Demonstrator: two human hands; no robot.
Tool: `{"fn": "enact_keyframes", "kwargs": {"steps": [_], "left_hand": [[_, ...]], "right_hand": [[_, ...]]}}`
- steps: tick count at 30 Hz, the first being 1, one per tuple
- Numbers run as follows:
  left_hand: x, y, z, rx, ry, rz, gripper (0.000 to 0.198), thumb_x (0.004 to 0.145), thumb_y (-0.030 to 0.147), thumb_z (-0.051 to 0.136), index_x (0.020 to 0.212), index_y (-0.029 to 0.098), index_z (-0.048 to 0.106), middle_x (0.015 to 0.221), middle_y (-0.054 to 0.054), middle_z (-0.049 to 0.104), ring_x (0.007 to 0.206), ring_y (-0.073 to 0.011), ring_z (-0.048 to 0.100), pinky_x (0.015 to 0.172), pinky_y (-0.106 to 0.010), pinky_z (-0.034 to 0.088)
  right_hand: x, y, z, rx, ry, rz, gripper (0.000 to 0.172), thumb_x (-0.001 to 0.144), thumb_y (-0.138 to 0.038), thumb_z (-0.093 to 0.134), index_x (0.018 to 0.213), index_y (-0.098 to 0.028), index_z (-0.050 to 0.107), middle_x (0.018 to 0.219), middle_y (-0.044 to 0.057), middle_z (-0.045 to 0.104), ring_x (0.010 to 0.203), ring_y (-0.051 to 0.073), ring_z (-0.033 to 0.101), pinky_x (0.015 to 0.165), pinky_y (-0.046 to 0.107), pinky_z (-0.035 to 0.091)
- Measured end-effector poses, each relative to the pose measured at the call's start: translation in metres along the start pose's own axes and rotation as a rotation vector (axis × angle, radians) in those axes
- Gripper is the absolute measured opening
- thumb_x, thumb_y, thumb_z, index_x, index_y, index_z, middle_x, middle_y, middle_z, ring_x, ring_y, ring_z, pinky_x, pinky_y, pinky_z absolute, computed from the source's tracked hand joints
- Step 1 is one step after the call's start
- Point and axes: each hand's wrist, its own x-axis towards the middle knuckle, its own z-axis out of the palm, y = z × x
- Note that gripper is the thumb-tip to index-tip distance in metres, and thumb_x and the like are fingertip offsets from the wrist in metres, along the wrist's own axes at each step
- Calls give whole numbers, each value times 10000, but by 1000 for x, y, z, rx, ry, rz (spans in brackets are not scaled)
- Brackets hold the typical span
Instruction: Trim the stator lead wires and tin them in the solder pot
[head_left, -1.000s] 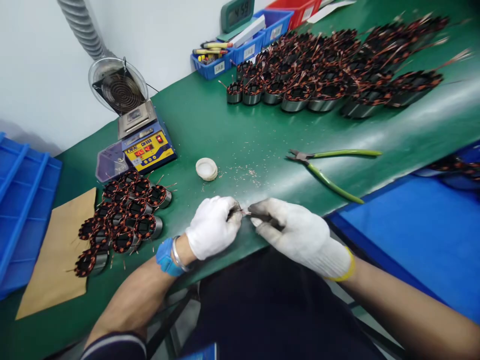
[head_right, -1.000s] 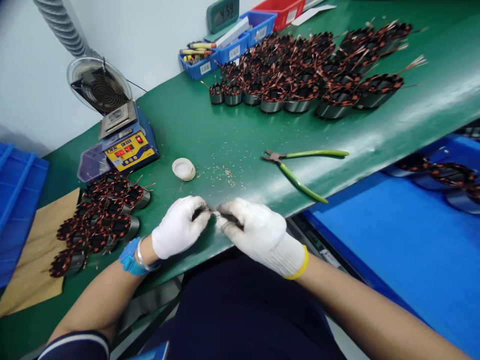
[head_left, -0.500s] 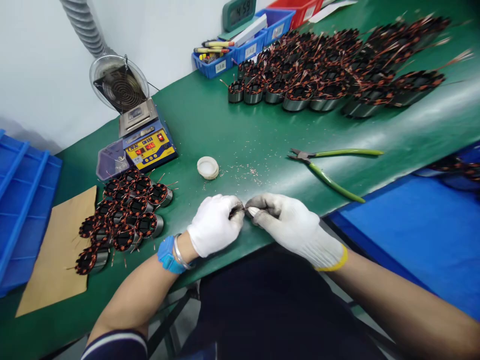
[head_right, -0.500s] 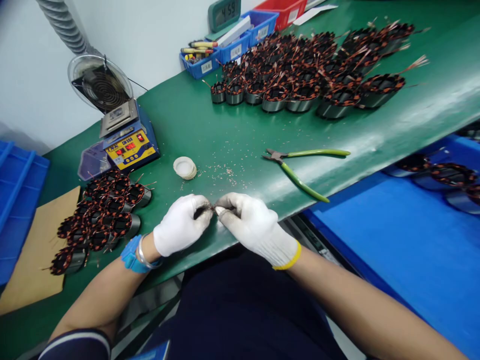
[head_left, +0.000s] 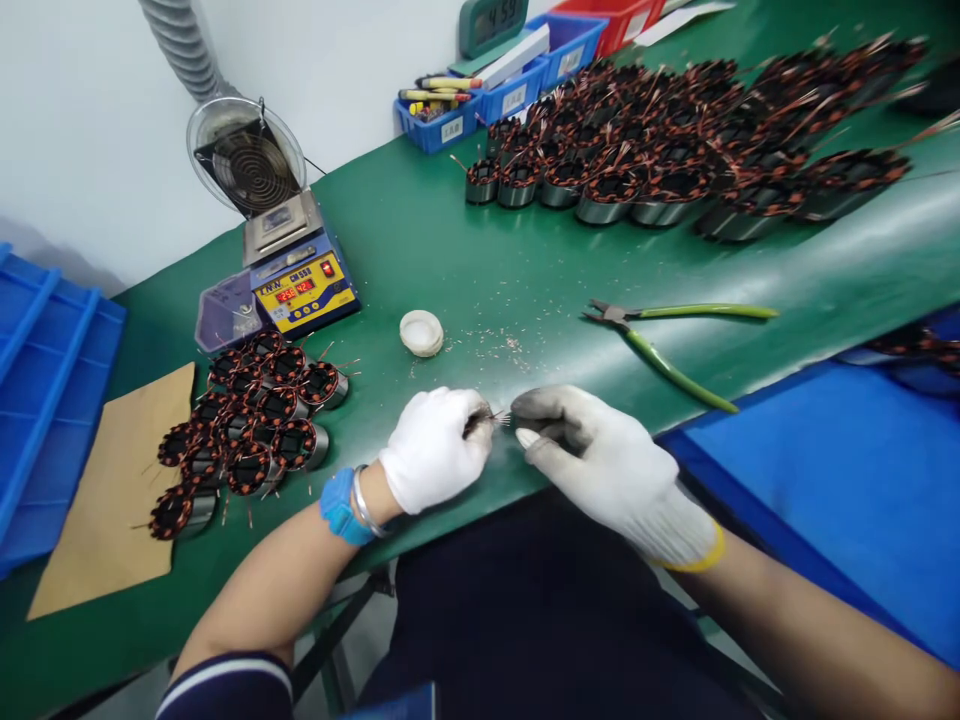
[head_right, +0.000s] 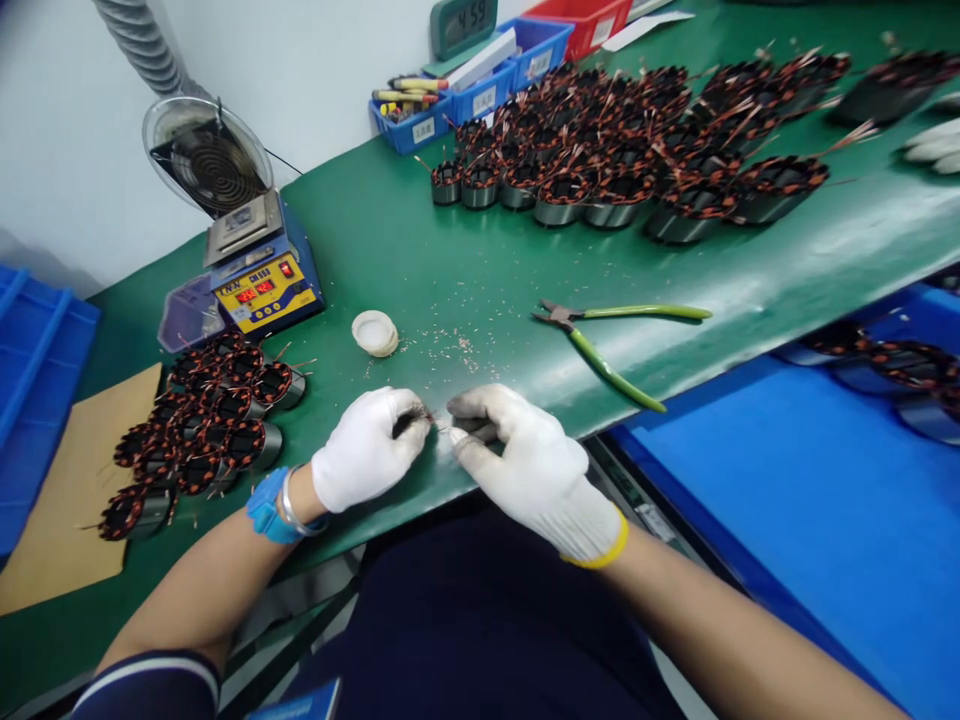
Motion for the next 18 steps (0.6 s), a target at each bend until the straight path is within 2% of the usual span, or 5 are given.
{"fn": "enact_keyframes", "kwargs": {"steps": [3,10,14,18], "left_hand": [[-1,-1,1,-1,11,12,130,927,193,570,922,209,699,874,-55,736,839,-229,670,786,-342,504],[0,-1,-1,25,-17,-1,139,930,210,565,934,228,703,888,-50,740,860,-233,674,806,-346,516],[1,-1,-1,14,-13,-1,145,929,204,558,930,226,702,871,-47,735,849,-231,668,801,-344,515],[0,-3,3,12,6,4,133,925,210,568,932,227,700,883,-48,735,850,-229,666,806,-342,512]], "right_hand": [[-2,1,-1,-51,8,-134,215,825,-299,616,995,-230,729,1066,84,769,931,241,763,842,365,641],[3,3,1,-101,-5,-248,251,863,-342,619,1041,-243,766,1143,89,767,1038,262,753,913,380,626],[3,5,0,-111,9,-252,306,844,-360,638,1104,-246,754,1186,93,761,1079,275,744,932,392,624],[-1,4,-1,-135,-7,-226,249,854,-350,628,1050,-253,749,1118,92,773,1010,278,752,897,403,626]]}}
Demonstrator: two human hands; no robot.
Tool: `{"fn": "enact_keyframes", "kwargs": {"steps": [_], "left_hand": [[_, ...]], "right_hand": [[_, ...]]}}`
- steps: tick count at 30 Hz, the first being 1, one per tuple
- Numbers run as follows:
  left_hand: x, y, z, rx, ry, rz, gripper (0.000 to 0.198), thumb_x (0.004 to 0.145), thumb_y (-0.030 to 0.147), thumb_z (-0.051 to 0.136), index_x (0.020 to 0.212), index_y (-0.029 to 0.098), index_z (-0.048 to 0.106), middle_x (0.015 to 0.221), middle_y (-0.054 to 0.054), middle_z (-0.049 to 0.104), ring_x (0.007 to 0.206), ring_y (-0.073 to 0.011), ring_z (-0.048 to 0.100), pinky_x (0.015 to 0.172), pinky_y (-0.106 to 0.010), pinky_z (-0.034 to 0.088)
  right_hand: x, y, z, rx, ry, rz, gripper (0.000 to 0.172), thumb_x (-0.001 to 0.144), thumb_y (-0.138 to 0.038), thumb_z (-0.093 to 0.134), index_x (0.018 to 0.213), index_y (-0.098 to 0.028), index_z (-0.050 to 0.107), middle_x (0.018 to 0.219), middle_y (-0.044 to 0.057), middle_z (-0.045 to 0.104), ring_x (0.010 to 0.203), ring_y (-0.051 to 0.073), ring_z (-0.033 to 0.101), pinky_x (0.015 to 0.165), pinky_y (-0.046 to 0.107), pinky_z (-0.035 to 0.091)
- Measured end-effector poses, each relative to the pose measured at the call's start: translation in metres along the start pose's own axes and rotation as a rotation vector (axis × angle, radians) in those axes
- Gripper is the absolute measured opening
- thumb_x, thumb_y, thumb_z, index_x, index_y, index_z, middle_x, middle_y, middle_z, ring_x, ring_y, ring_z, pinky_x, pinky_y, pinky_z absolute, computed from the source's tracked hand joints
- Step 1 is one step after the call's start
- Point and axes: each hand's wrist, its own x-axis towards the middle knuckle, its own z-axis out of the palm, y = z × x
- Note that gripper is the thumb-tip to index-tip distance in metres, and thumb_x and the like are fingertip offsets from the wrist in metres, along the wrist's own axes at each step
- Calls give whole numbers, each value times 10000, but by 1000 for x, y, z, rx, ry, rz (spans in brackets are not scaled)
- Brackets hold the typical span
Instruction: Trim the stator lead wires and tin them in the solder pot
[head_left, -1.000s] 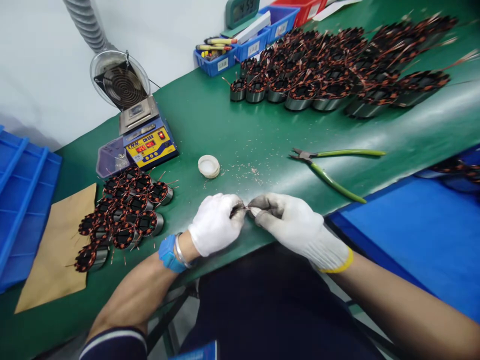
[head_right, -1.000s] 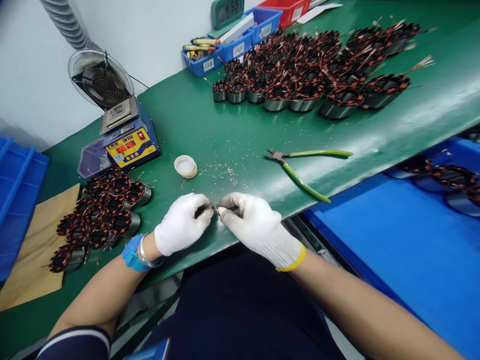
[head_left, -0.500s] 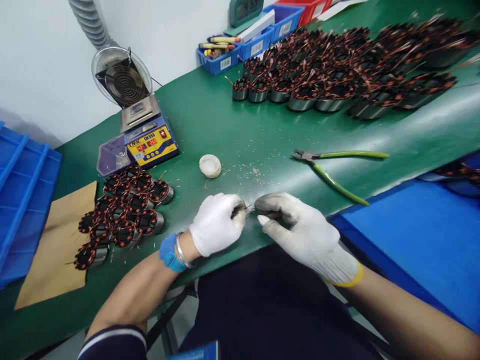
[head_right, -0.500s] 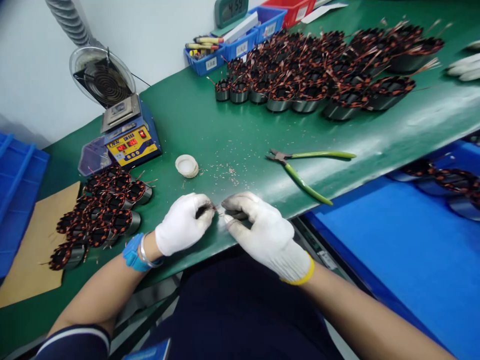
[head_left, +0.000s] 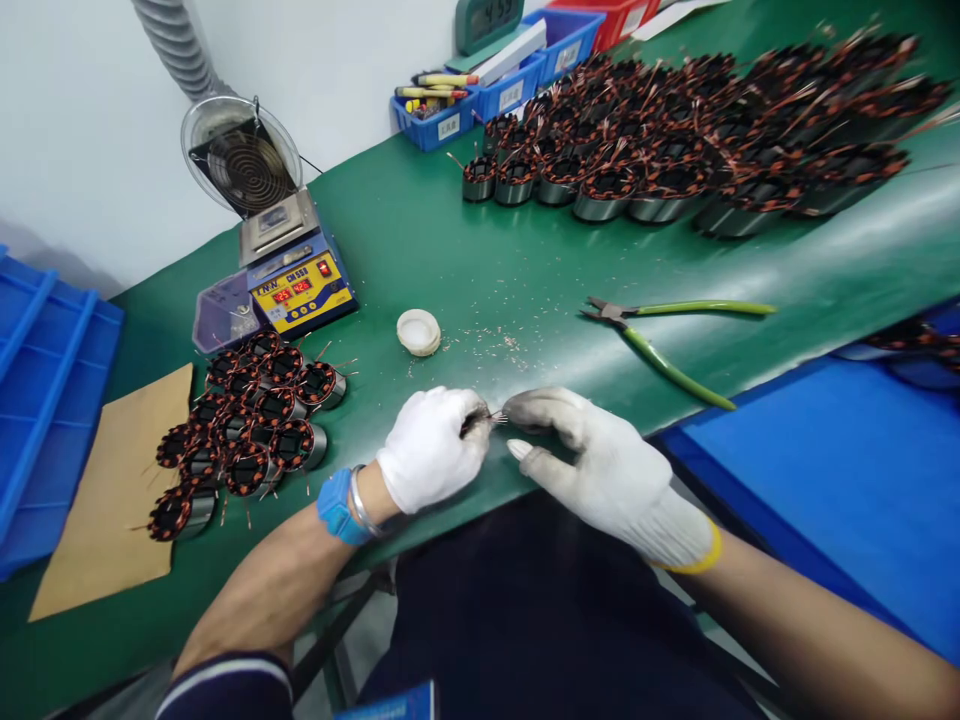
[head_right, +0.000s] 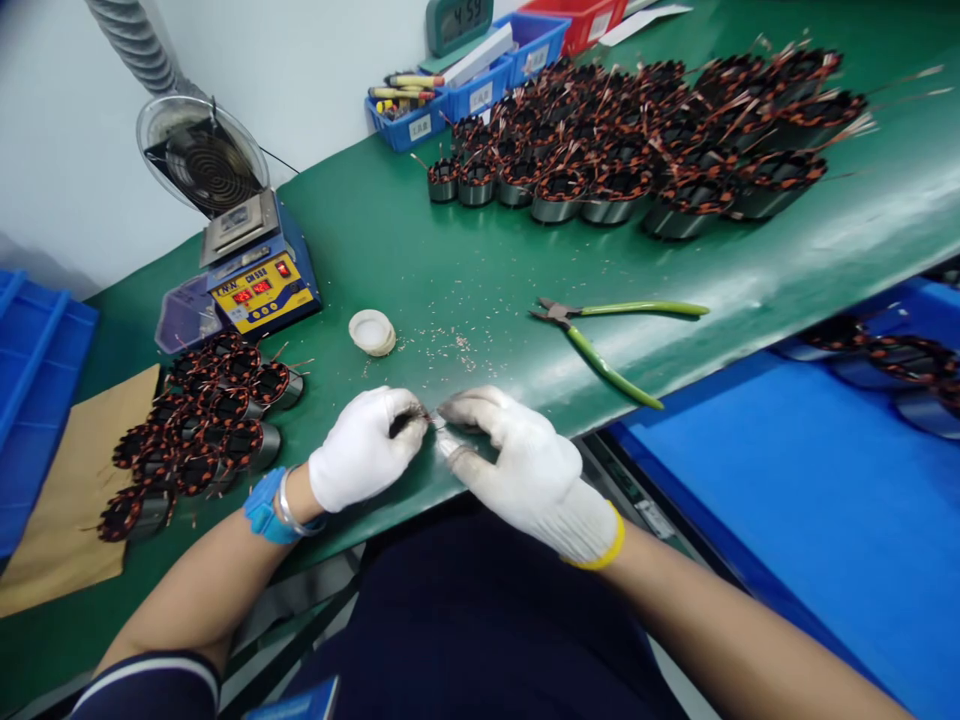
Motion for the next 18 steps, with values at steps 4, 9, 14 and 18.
{"fn": "enact_keyframes", "kwargs": {"steps": [4,9,14,18], "left_hand": [[-2,-1,1,1,16,1,123,926,213,574,934,224,696,886,-51,735,850,-231,664,799,-342,505],[-2,-1,1,8,14,8,127,930,203,560,895,219,680,866,-51,729,839,-234,664,770,-341,494],[-2,-2,2,-15,23,20,125,926,193,567,907,224,686,862,-38,734,822,-220,661,783,-333,493],[-1,-1,1,-15,22,5,127,922,190,571,897,226,691,855,-37,734,825,-220,659,783,-331,495]], "right_hand": [[-4,0,1,-5,-19,-7,232,869,-350,604,1007,-241,755,1056,84,780,945,262,756,876,396,620],[-7,1,0,-17,-28,-21,242,873,-359,596,1012,-237,751,1049,87,777,941,255,758,874,385,617],[-4,2,-3,-34,3,-30,251,849,-394,638,1023,-237,726,1058,98,769,955,271,754,865,399,622],[-1,3,-1,-22,38,-87,281,811,-380,667,1050,-242,719,1119,107,745,1023,284,739,919,410,613]]}}
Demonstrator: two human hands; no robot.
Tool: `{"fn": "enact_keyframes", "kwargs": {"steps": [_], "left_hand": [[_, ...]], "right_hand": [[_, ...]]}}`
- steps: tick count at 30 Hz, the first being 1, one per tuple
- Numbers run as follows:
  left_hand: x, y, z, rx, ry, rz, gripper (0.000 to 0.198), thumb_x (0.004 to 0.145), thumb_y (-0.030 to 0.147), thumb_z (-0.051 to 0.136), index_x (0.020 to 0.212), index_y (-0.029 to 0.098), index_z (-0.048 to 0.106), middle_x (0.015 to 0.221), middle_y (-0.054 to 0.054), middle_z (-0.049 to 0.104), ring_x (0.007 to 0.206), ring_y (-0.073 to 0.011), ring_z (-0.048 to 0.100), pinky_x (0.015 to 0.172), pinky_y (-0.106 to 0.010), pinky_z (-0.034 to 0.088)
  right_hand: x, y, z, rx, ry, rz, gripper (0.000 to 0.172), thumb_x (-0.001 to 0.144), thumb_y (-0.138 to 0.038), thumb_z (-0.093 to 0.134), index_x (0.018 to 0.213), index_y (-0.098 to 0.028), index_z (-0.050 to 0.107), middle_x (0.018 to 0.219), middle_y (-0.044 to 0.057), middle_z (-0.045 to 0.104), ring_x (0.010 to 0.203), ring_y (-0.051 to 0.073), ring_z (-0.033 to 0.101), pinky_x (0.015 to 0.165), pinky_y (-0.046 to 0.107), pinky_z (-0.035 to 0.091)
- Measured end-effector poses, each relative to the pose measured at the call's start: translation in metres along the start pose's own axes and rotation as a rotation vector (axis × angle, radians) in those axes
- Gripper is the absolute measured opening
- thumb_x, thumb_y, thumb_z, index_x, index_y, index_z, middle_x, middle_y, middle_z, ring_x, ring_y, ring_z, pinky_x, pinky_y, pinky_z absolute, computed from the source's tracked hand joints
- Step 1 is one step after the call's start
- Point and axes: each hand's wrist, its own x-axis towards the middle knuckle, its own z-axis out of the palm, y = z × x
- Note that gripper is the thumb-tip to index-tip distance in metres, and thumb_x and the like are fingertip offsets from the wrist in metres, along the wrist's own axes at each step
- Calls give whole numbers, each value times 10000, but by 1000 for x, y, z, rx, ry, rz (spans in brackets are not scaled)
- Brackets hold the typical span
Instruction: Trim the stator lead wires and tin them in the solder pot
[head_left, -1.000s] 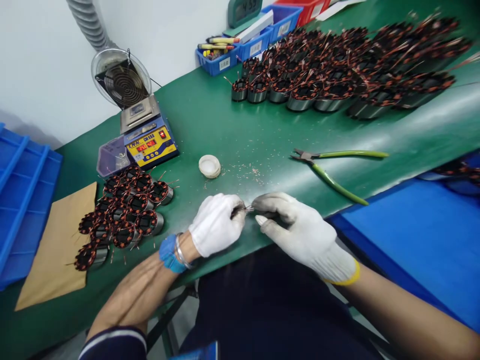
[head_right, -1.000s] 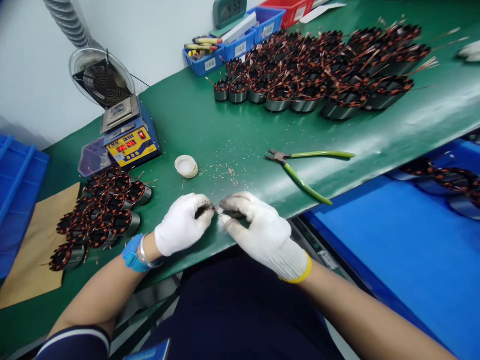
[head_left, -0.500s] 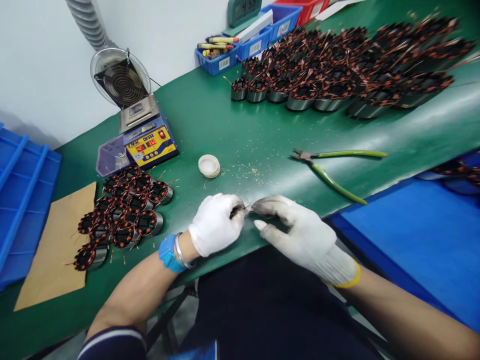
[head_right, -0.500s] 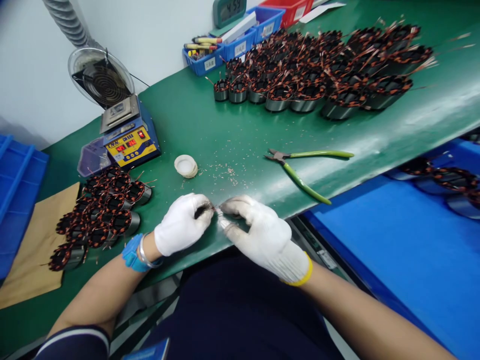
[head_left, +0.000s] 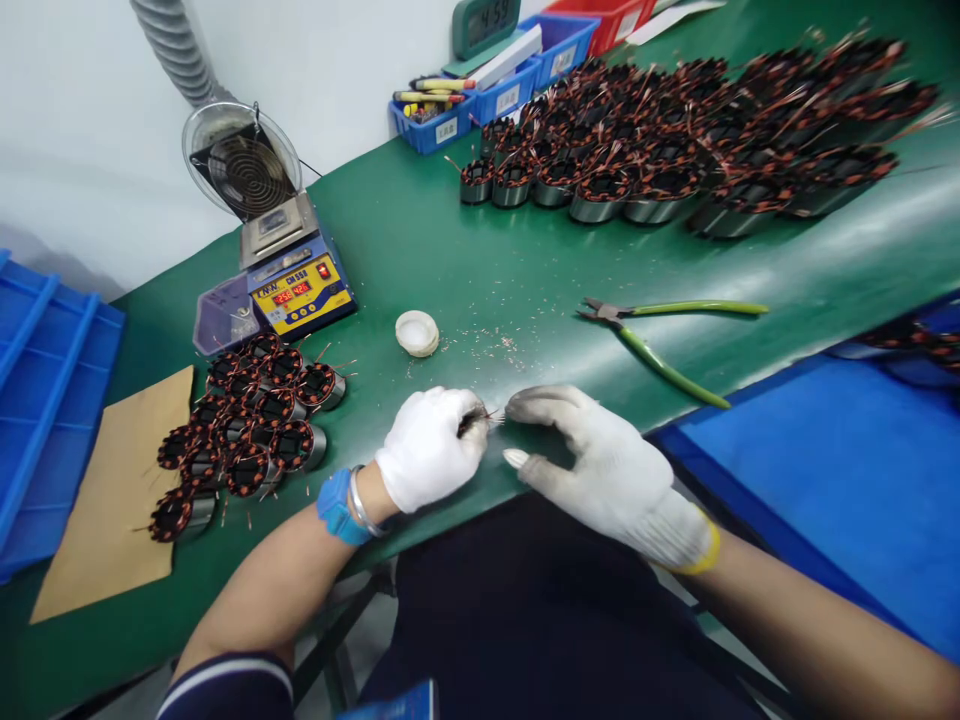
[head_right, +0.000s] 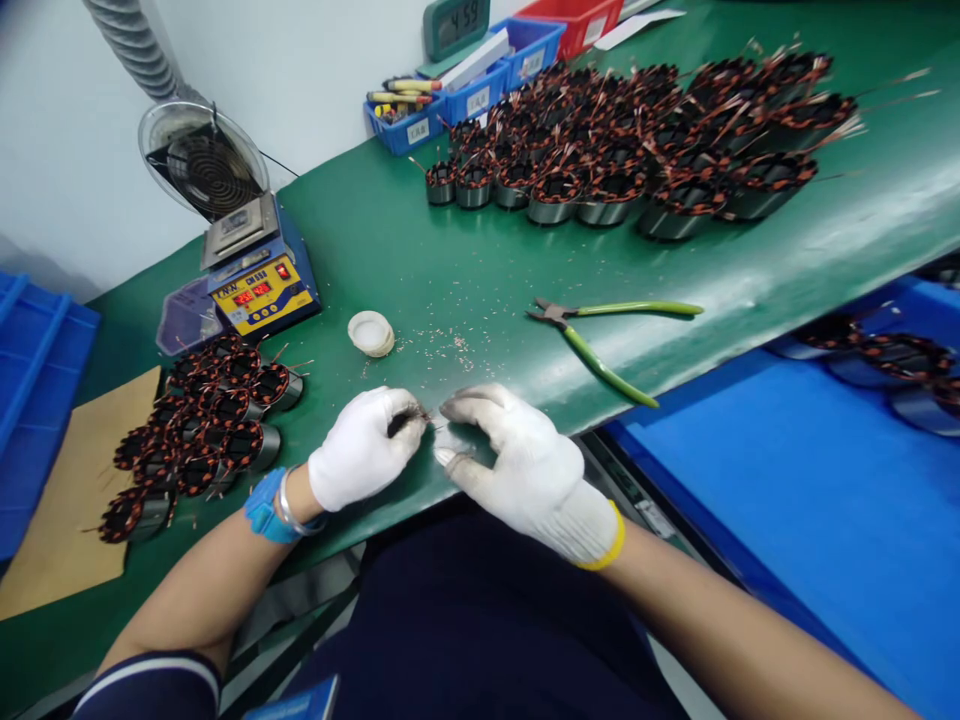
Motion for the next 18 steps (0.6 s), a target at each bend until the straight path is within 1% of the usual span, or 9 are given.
{"fn": "enact_keyframes", "kwargs": {"steps": [4,10,12,14,16,18], "left_hand": [[0,1,-1,10,-8,-2,136,914,180,567,895,228,693,862,-42,734,821,-220,660,781,-332,495],[0,0,0,11,-9,15,146,924,188,554,925,224,696,874,-46,735,831,-222,664,793,-339,501],[0,0,0,4,-7,12,141,920,186,555,911,225,690,863,-42,731,825,-221,662,791,-339,500],[0,0,1,2,-4,8,135,911,180,556,884,226,680,848,-40,724,822,-223,660,776,-337,495],[0,-1,1,5,5,20,135,910,182,551,876,226,674,842,-43,719,815,-225,657,757,-337,488],[0,-1,1,13,12,34,136,914,193,546,885,224,676,840,-46,717,802,-227,653,748,-339,487]], "right_hand": [[2,-1,2,1,-4,-30,270,827,-396,674,1033,-233,739,1157,120,731,1054,289,734,928,411,611],[4,-1,3,-27,-4,-36,366,827,-425,679,1118,-211,734,1196,132,719,1073,301,731,913,405,616],[3,0,3,-35,25,-37,369,833,-412,678,1126,-193,727,1169,140,724,1063,306,732,908,406,617],[0,0,4,-36,33,-41,320,849,-391,673,1087,-186,731,1111,137,735,1017,301,741,900,408,618],[-3,2,4,-46,16,-54,283,862,-377,669,1053,-180,740,1066,132,743,960,292,749,876,413,623],[-5,3,3,-67,-8,-83,282,873,-376,670,1051,-171,745,1051,134,747,928,285,754,849,413,629]]}}
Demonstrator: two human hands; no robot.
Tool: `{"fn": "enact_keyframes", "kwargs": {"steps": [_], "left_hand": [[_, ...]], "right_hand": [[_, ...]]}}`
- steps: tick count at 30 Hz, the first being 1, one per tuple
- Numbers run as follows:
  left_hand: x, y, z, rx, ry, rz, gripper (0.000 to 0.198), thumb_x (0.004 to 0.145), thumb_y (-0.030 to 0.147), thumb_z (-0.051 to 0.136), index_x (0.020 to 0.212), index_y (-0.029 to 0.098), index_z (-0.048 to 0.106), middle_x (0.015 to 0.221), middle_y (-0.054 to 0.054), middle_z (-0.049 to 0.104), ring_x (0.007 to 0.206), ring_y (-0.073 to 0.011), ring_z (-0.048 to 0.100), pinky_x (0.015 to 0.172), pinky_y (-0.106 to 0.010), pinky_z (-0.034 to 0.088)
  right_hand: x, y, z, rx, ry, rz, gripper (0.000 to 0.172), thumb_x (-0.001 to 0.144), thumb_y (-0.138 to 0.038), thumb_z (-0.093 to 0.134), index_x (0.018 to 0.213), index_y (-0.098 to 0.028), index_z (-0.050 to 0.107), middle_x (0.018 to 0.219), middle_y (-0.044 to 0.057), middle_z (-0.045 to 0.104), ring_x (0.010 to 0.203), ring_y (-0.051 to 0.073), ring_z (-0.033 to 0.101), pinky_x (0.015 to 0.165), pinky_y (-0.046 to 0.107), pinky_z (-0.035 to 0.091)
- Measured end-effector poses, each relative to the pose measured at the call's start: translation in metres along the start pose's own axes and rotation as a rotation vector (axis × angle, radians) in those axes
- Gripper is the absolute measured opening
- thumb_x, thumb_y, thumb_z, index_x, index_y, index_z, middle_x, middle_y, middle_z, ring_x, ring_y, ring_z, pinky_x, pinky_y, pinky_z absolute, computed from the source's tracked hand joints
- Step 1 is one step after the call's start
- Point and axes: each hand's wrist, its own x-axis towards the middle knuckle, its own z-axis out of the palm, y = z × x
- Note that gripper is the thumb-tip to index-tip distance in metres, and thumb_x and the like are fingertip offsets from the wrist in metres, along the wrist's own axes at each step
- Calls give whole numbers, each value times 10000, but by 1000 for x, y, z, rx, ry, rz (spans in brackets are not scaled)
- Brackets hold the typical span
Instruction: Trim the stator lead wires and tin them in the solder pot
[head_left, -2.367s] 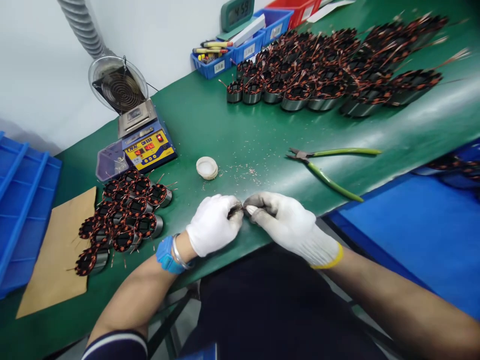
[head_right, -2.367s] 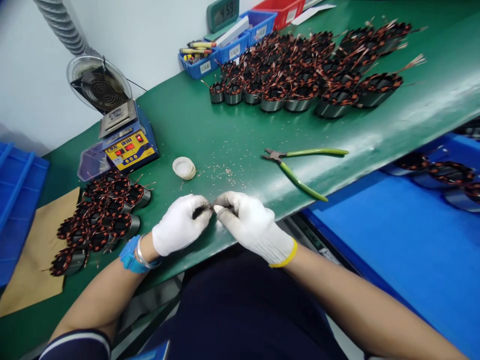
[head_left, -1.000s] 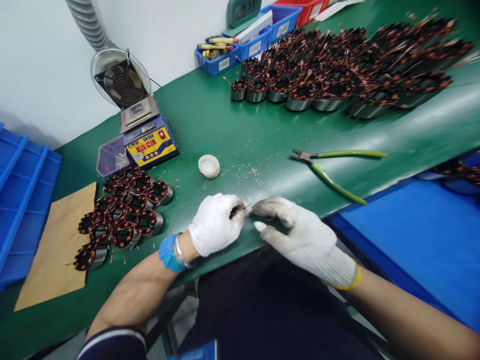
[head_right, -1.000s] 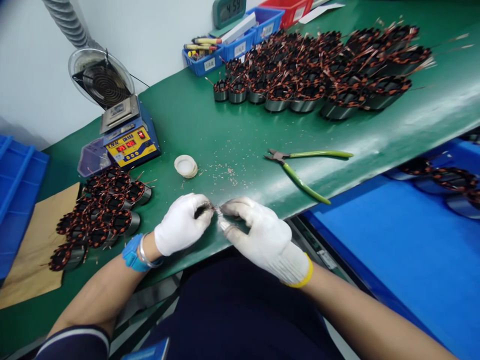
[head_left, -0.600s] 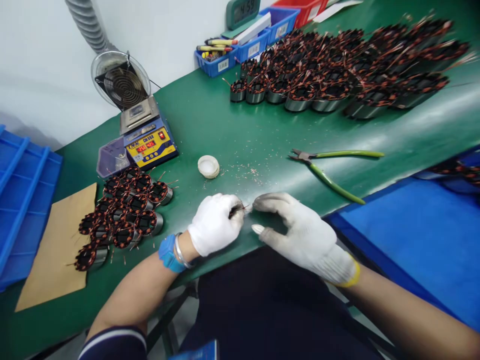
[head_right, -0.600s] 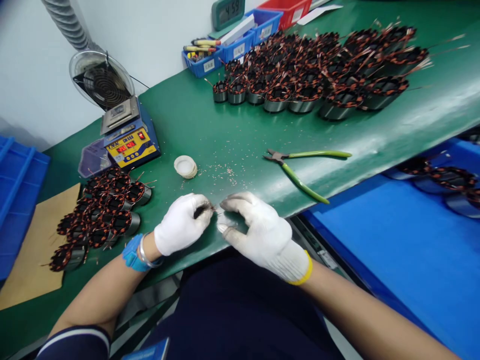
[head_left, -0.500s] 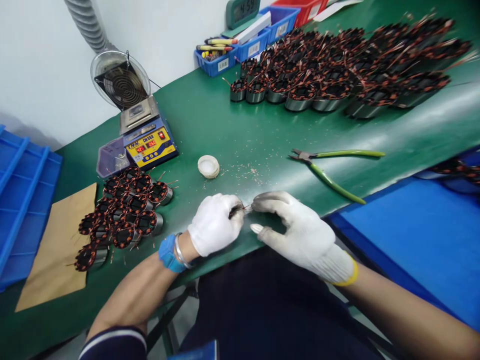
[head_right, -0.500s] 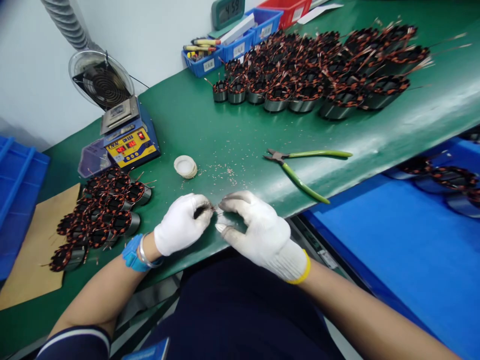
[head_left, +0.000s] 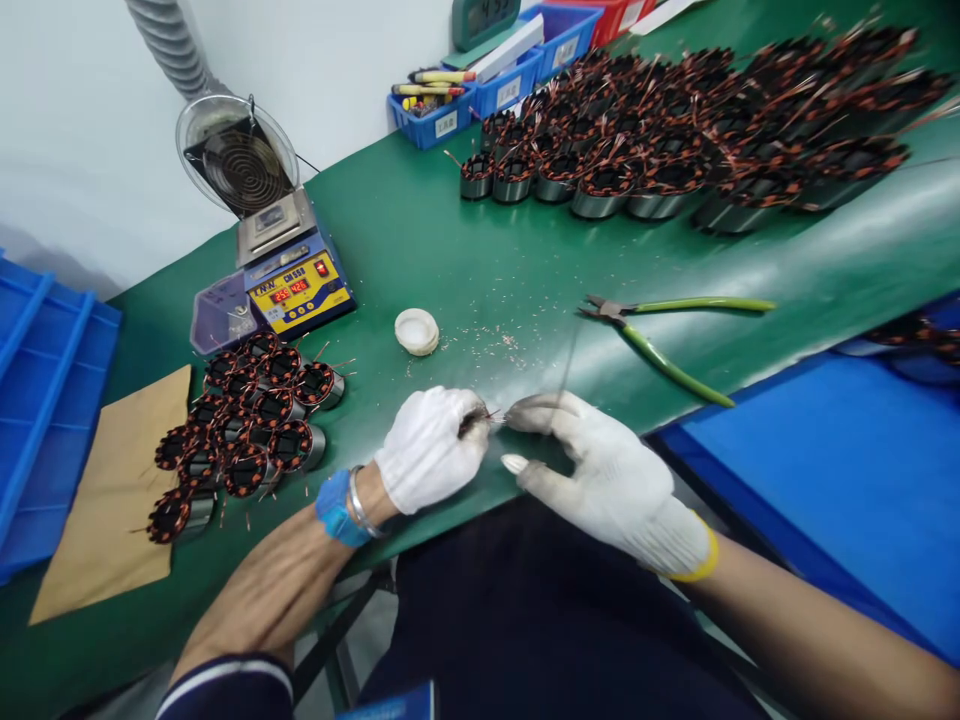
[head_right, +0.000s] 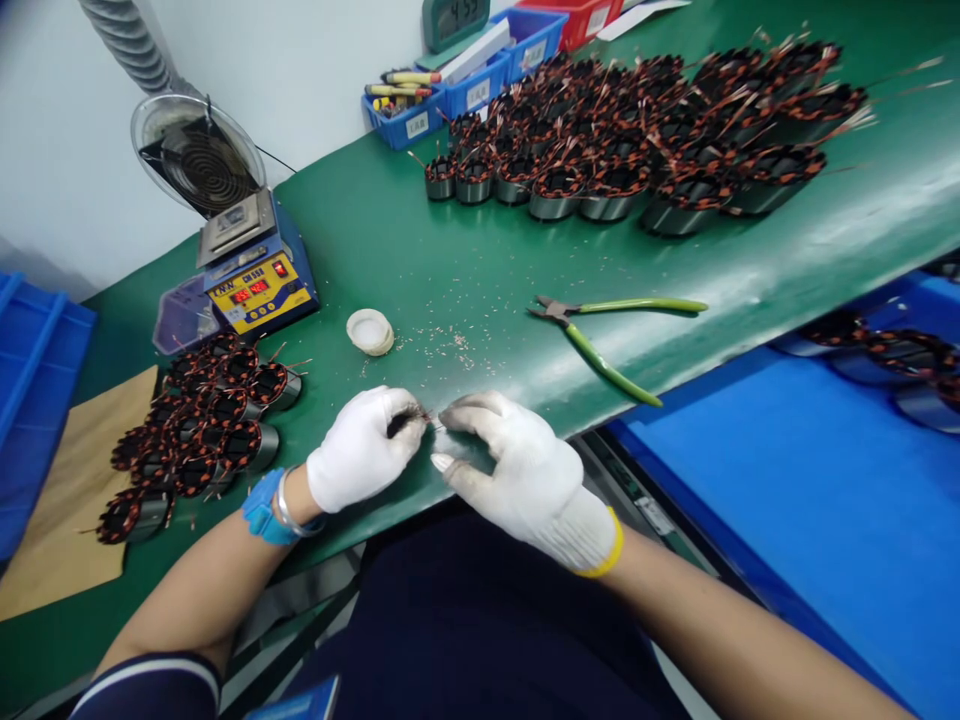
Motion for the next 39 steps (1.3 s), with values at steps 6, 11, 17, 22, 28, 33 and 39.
{"fn": "enact_keyframes", "kwargs": {"steps": [6,11,17,22,28,33,39], "left_hand": [[2,3,-2,7,-22,-40,121,905,188,567,873,217,681,824,-41,718,797,-225,653,783,-345,495],[1,3,-1,-4,0,-34,124,901,176,566,884,219,682,840,-44,722,804,-224,652,760,-339,485],[1,2,0,-10,-11,-32,117,910,175,568,868,216,669,841,-40,722,813,-220,656,781,-338,495],[1,2,0,18,-9,-30,124,927,188,562,886,214,675,851,-49,722,821,-229,658,779,-347,502],[1,4,-2,30,-31,-33,115,930,196,567,901,215,676,863,-53,724,827,-226,663,780,-339,499],[2,2,-1,62,-16,-18,105,922,199,568,864,217,653,836,-55,709,804,-227,654,771,-339,497],[2,1,2,40,-3,-9,116,927,217,559,882,225,665,841,-54,721,817,-239,663,757,-347,487]], "right_hand": [[-1,1,0,-49,51,-98,266,897,-371,659,1054,-165,722,1039,135,746,900,271,758,802,404,642],[-4,2,2,-87,61,-135,239,909,-367,656,1056,-183,698,1038,124,743,884,259,758,780,394,643],[7,10,-2,-245,163,-336,256,931,-316,671,1111,-135,671,1029,167,742,903,286,739,800,417,619],[19,12,-2,-383,109,-498,155,980,-238,609,1024,-124,703,946,145,759,817,266,714,744,405,579],[19,15,-1,-369,152,-513,156,963,-228,645,1058,-122,708,971,150,757,839,247,702,761,385,575],[41,15,-10,-498,116,-832,250,927,-54,593,1130,-119,722,1070,154,771,980,273,690,941,486,547],[50,20,-17,-593,-68,-878,251,972,-100,532,1110,-121,740,1039,137,769,876,242,682,843,428,541]]}}
